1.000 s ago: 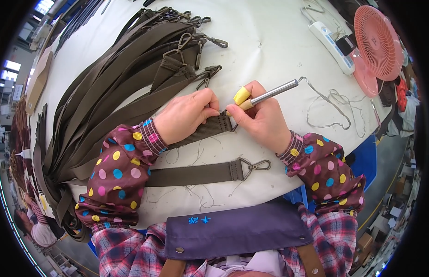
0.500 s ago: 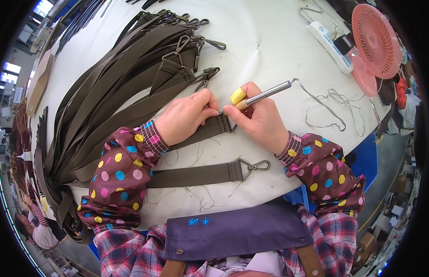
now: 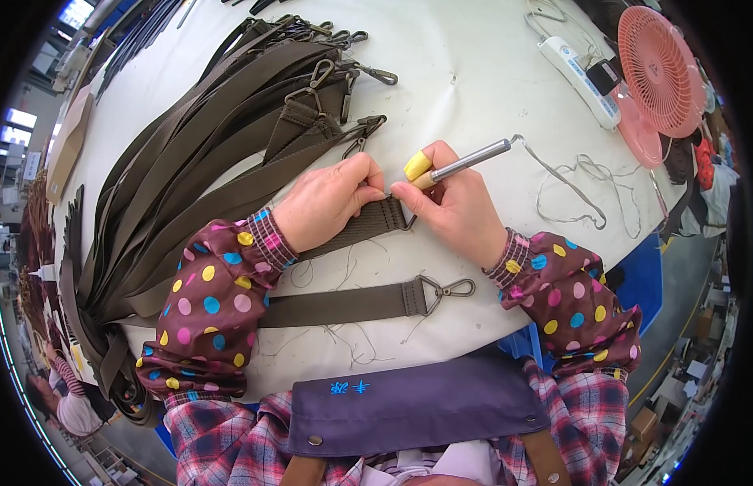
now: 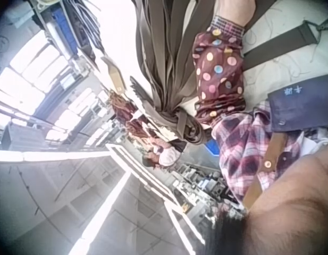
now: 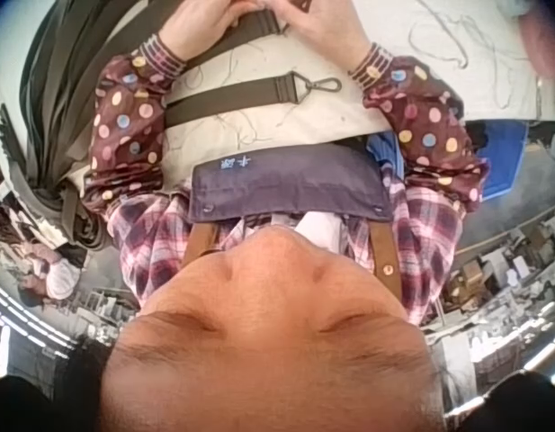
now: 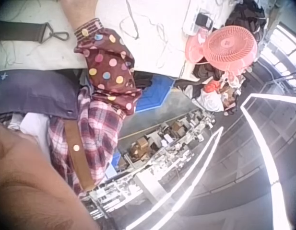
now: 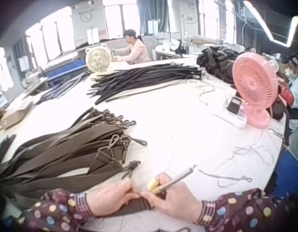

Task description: Finishing leather straps by burning or trimming excess threads with a specialized tool.

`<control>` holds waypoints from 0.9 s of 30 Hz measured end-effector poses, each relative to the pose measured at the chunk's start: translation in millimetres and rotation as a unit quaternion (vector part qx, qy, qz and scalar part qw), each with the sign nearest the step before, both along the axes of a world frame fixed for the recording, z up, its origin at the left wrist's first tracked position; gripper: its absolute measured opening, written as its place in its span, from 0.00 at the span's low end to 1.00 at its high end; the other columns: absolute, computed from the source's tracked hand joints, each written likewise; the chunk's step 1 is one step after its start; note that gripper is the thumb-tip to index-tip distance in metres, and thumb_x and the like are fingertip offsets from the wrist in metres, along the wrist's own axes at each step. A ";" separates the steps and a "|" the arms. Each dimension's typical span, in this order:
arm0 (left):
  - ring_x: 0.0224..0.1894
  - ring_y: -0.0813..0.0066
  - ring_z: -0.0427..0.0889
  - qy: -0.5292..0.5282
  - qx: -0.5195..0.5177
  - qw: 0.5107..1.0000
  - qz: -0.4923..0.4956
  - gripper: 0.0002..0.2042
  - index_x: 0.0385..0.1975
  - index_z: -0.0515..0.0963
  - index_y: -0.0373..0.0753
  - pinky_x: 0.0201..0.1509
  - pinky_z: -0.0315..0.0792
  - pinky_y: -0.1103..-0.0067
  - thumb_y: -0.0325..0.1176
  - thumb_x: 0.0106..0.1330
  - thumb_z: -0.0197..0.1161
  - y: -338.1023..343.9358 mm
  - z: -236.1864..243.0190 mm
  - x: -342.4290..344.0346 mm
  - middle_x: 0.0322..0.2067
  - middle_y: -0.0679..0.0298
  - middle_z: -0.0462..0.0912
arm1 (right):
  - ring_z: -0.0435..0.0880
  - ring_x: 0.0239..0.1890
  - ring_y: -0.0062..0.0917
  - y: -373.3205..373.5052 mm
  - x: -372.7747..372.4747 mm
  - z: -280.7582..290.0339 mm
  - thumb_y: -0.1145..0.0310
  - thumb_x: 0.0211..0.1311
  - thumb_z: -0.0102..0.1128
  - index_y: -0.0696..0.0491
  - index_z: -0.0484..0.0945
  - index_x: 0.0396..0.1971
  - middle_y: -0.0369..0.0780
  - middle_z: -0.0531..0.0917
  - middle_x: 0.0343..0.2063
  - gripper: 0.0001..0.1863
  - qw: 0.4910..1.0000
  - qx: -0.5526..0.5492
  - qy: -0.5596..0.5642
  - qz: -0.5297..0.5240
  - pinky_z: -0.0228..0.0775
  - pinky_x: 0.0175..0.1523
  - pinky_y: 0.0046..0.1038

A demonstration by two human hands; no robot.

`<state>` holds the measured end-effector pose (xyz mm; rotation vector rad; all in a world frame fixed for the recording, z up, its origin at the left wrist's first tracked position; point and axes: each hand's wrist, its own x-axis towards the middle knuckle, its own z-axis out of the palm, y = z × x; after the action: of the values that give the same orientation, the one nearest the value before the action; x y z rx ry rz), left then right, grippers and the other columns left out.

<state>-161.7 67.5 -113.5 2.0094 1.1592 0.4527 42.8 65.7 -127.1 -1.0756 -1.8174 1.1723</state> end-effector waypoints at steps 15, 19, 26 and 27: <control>0.23 0.73 0.74 -0.002 -0.017 0.999 0.030 0.04 0.34 0.68 0.36 0.29 0.69 0.79 0.27 0.65 0.54 -4.3 2.1 1.2 0.24 0.62 0.74 | 0.76 0.19 0.19 -0.3 -0.8 0.5 0.67 0.58 0.62 0.57 0.65 0.33 0.38 0.77 0.19 0.14 0.999 -0.019 0.030 -0.013 0.67 0.25 0.21; 0.23 0.73 0.74 0.003 -0.020 0.999 0.043 0.03 0.34 0.68 0.36 0.30 0.70 0.78 0.26 0.65 0.54 -6.0 3.4 1.6 0.24 0.62 0.74 | 0.74 0.18 0.17 1.6 -1.2 -1.0 0.67 0.57 0.62 0.56 0.66 0.32 0.38 0.77 0.18 0.14 0.999 -0.020 0.031 -0.009 0.65 0.24 0.20; 0.24 0.69 0.77 -0.024 -0.004 0.998 0.054 0.06 0.33 0.67 0.38 0.29 0.70 0.74 0.32 0.65 0.56 -5.4 -4.4 -0.4 0.20 0.61 0.75 | 0.75 0.17 0.19 2.0 -2.5 0.3 0.67 0.57 0.63 0.57 0.65 0.31 0.38 0.77 0.18 0.14 1.000 -0.007 0.005 -0.004 0.66 0.23 0.21; 0.24 0.69 0.77 -0.025 -0.002 0.998 0.052 0.06 0.33 0.67 0.38 0.29 0.70 0.74 0.32 0.65 0.56 -5.2 -4.6 -0.2 0.20 0.61 0.75 | 0.75 0.17 0.19 2.1 -2.2 -0.1 0.67 0.57 0.63 0.57 0.65 0.31 0.38 0.77 0.18 0.14 1.000 -0.008 0.004 -0.004 0.66 0.23 0.21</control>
<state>-161.8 62.3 -118.1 1.9306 1.2364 0.5487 40.6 67.8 -127.3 -1.0845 -1.7987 1.1859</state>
